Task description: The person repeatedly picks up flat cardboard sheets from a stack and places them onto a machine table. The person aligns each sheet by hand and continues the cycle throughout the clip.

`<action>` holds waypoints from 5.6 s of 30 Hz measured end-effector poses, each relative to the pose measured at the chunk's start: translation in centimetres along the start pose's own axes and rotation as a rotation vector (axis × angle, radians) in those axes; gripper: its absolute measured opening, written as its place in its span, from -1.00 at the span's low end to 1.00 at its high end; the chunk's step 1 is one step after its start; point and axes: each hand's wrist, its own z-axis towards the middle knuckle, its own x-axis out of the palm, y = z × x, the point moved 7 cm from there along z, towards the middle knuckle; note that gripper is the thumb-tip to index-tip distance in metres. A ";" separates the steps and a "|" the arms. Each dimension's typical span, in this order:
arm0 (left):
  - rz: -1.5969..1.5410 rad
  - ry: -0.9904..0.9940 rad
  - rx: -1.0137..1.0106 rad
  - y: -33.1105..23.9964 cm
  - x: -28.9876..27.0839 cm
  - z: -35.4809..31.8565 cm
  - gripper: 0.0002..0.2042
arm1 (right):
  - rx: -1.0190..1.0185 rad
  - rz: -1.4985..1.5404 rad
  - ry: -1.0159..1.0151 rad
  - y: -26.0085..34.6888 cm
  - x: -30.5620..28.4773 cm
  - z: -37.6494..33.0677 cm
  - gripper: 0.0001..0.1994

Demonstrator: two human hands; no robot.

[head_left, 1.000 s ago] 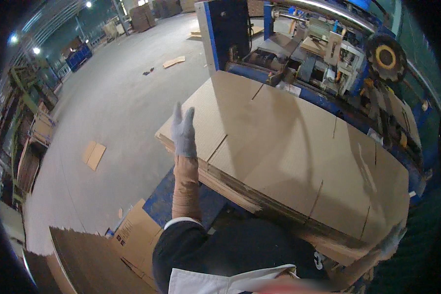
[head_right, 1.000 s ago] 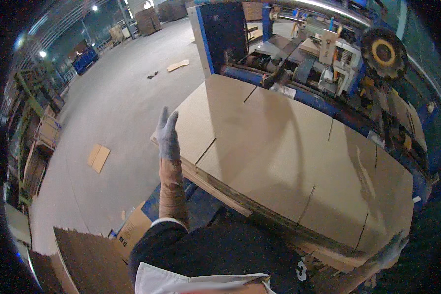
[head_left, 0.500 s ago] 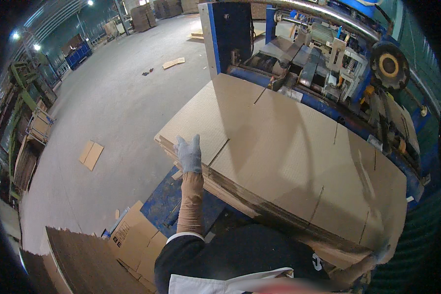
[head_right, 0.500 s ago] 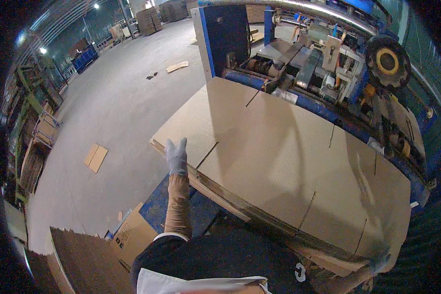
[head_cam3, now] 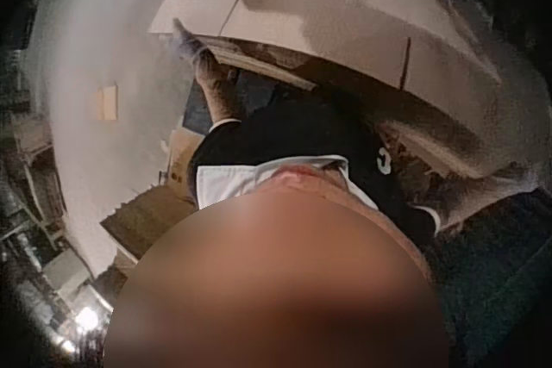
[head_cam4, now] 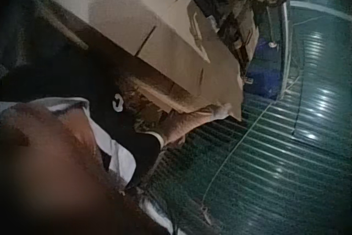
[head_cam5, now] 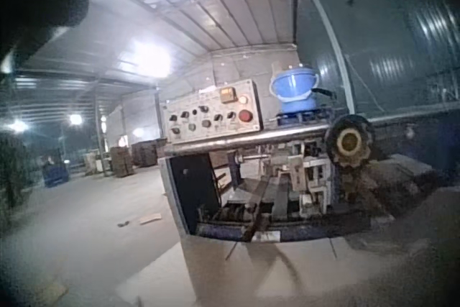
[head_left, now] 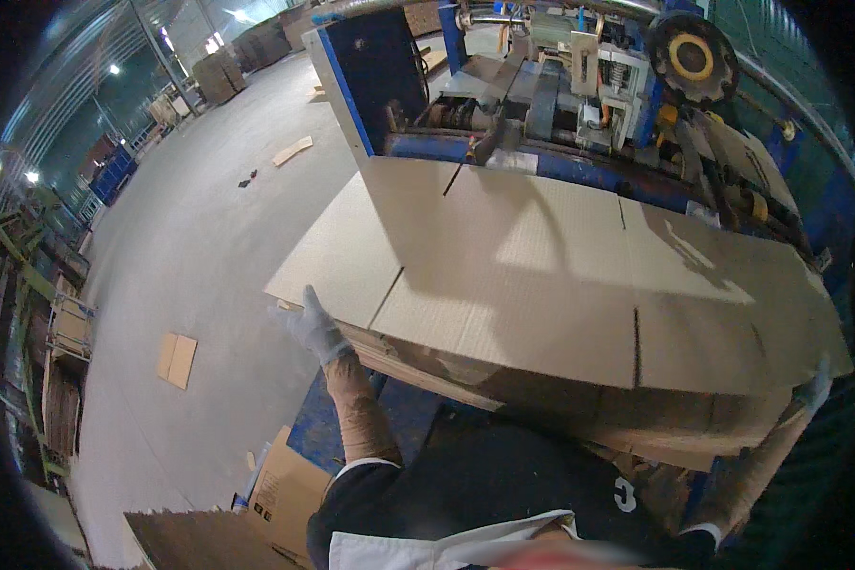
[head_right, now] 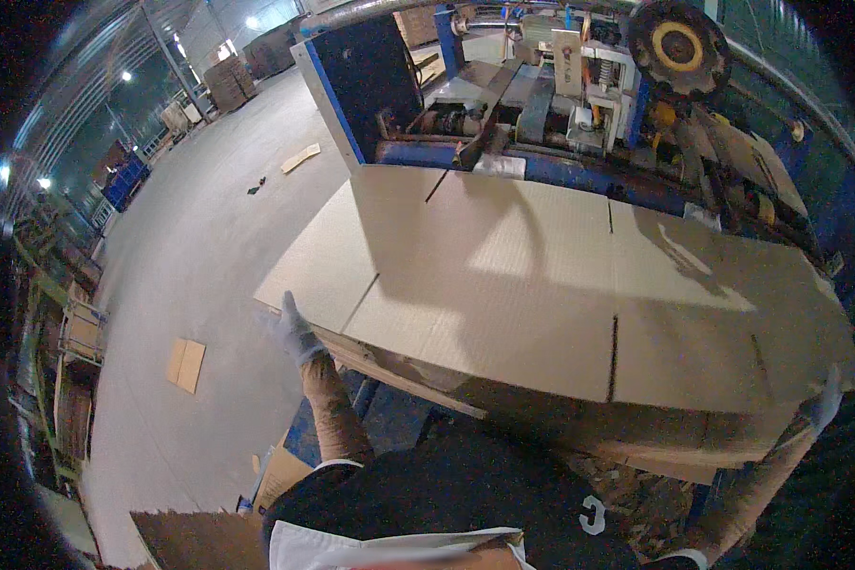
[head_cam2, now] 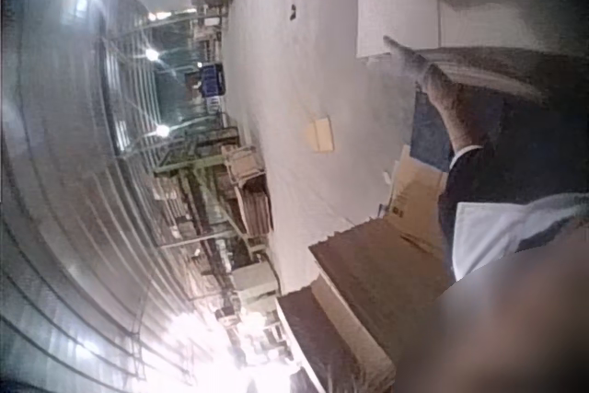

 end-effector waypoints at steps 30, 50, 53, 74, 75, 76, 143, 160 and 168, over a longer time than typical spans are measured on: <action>0.686 1.654 1.105 -6.6 13.6 -20.8 -0.46 | -0.888 -1.101 1.312 -3.4 22.0 -29.1 -0.51; 1.008 0.923 0.782 0.6 34.7 -17.9 -0.28 | -0.661 -1.636 0.806 -15.0 35.0 -12.7 -0.42; 0.777 0.864 0.708 -1.3 30.2 -16.8 -0.21 | -0.986 -1.368 0.733 -12.8 32.1 -14.2 -0.47; -0.858 0.539 -0.139 4.7 -2.1 3.8 -0.66 | -0.325 -0.601 -0.292 -7.6 -5.9 -9.7 -0.55; -0.854 0.467 -0.258 5.4 -2.0 4.7 -0.65 | -0.339 -0.476 -0.415 -5.9 -5.1 -10.0 -0.56; -0.907 0.556 -0.346 5.1 -1.1 5.0 -0.65 | -0.257 -0.222 -0.489 -5.2 -4.4 -10.0 -0.57; 0.632 0.031 -0.092 3.3 2.5 -0.3 -0.24 | -0.311 -1.102 -0.315 -10.1 -8.6 -9.6 -0.52; 0.114 0.751 -0.317 -2.6 3.9 -6.2 -0.68 | -0.326 -1.040 -0.134 7.1 6.3 -25.5 -0.61; 0.640 1.506 0.987 -8.4 11.6 -20.4 -0.54 | -0.827 -0.933 1.325 -2.1 20.1 -34.2 -0.62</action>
